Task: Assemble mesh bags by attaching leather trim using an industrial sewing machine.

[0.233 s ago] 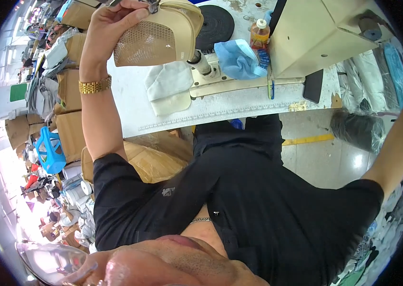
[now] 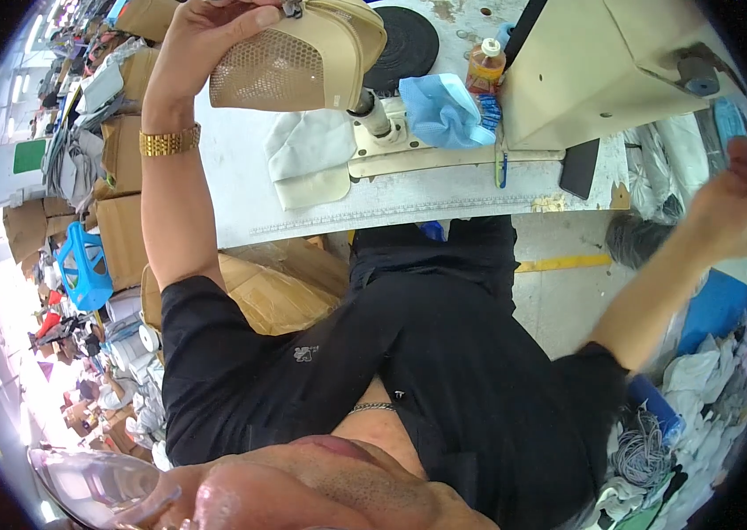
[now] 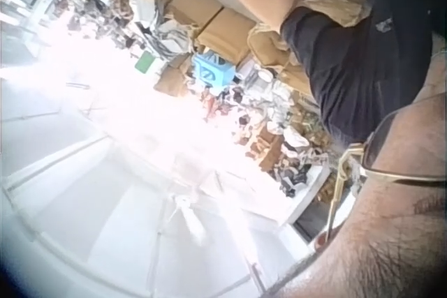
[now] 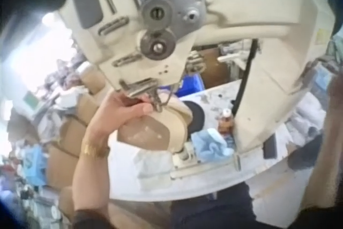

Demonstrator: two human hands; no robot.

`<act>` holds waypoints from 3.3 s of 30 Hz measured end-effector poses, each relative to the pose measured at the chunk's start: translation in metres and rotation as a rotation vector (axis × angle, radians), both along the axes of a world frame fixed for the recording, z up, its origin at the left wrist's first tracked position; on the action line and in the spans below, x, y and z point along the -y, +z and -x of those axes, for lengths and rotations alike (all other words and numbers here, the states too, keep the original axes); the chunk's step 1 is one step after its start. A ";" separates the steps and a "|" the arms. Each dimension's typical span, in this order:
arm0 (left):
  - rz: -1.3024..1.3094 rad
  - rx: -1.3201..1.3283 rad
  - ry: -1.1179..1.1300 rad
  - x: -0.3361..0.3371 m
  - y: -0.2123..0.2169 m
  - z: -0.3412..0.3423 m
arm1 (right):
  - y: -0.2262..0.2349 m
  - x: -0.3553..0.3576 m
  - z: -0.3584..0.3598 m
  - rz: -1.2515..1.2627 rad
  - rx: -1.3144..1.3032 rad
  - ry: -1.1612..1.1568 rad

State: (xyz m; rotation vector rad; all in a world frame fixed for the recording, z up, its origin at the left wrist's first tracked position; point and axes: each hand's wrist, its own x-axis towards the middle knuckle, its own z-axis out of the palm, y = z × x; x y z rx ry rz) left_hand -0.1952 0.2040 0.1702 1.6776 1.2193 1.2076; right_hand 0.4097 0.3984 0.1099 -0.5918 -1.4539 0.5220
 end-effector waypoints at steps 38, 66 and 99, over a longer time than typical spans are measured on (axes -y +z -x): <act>-0.308 -0.264 0.285 0.023 -0.021 -0.042 | -0.020 0.181 0.395 0.622 -0.154 0.864; -0.081 -0.256 0.374 0.024 -0.008 -0.042 | -0.015 0.174 0.404 0.564 -0.107 0.718; -0.381 -0.742 0.526 0.034 0.000 -0.054 | -0.025 0.166 0.395 0.547 -0.118 0.814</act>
